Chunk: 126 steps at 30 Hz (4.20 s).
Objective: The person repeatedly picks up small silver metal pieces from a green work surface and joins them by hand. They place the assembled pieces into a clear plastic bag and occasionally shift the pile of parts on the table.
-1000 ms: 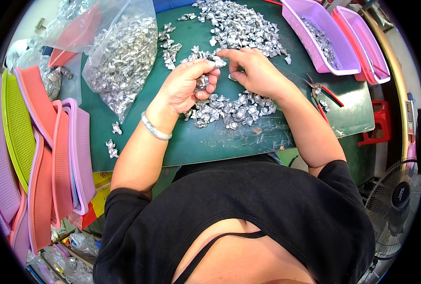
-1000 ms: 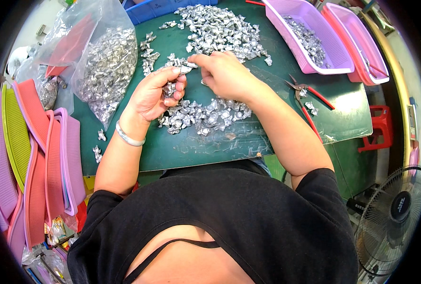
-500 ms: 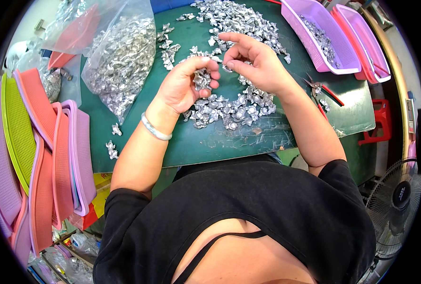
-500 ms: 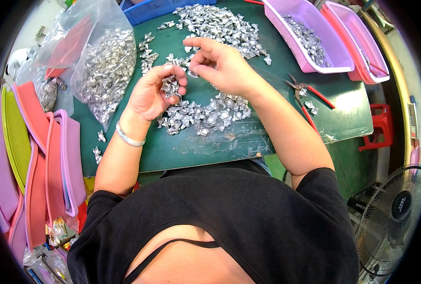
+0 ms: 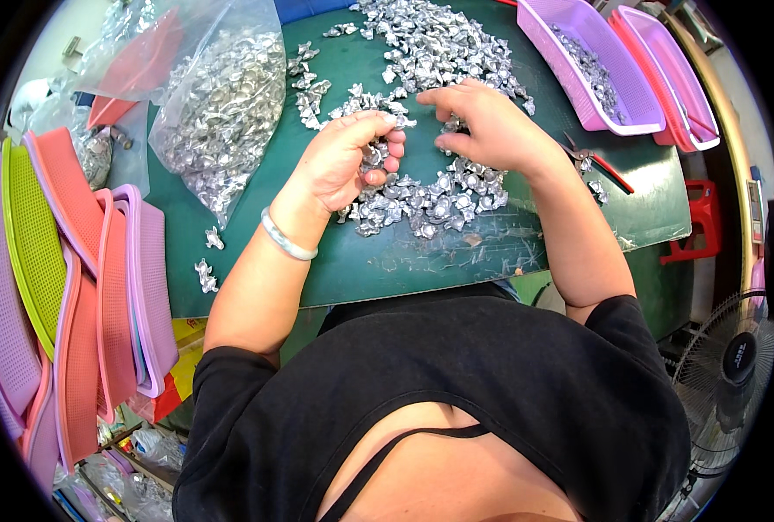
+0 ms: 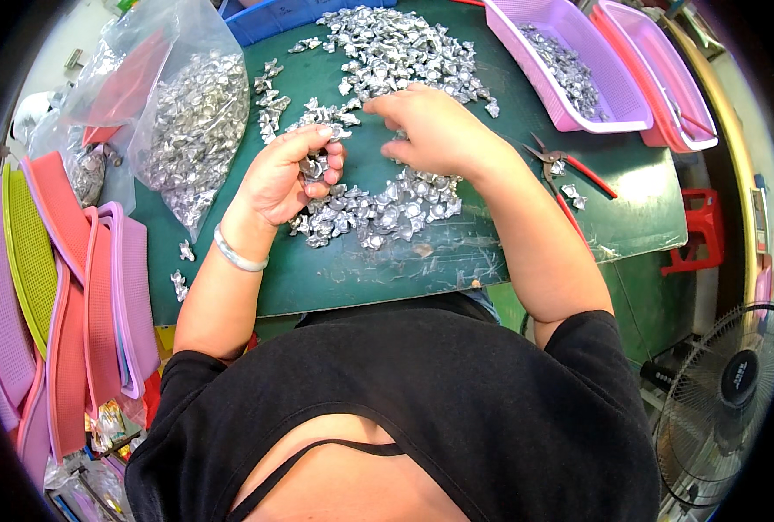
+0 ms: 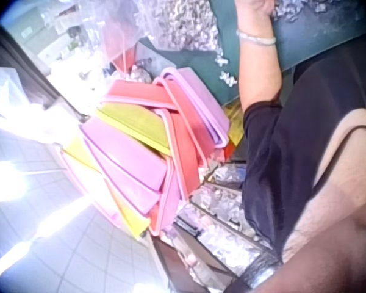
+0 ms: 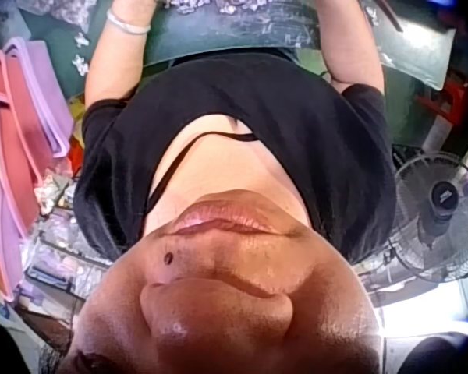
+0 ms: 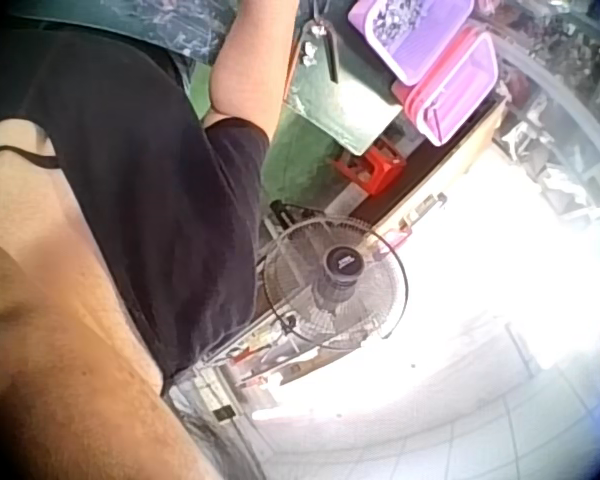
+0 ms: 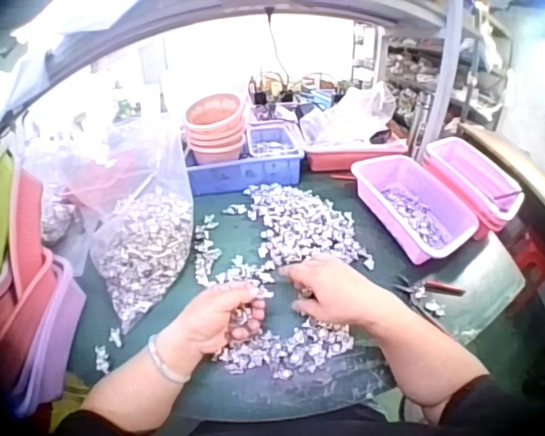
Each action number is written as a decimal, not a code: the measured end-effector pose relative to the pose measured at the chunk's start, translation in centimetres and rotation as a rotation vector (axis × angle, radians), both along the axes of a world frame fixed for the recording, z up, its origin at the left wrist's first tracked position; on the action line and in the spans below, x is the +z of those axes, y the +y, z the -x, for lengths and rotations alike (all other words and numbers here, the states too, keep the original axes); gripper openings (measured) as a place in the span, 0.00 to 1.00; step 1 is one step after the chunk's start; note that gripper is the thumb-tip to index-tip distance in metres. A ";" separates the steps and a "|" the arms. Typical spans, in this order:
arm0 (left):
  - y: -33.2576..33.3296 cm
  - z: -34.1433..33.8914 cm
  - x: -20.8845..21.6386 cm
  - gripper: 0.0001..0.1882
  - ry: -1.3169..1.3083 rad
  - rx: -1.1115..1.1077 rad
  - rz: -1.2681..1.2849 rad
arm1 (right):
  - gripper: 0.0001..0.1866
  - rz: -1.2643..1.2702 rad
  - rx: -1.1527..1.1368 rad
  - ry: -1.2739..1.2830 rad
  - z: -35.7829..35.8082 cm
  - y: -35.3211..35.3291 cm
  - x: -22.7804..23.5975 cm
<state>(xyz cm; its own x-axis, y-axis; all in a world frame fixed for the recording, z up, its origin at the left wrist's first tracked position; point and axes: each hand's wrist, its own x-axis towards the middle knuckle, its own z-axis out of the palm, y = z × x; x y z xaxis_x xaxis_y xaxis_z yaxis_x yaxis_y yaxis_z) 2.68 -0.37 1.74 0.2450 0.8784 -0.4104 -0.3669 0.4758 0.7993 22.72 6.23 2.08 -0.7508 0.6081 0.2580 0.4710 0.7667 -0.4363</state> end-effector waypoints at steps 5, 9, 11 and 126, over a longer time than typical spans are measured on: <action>0.2 0.3 -0.2 0.09 -0.069 -0.019 0.025 | 0.26 0.011 0.009 -0.068 0.3 -0.5 0.3; 0.5 0.6 -0.6 0.10 -0.154 -0.026 0.079 | 0.26 0.033 0.027 -0.075 0.3 -0.5 0.3; 0.6 0.8 -0.8 0.10 -0.216 -0.040 0.091 | 0.26 0.055 0.028 -0.049 0.3 -0.5 0.2; -0.3 -0.4 0.1 0.09 0.077 -0.056 -0.078 | 0.32 0.268 0.135 0.429 1.0 -1.3 0.9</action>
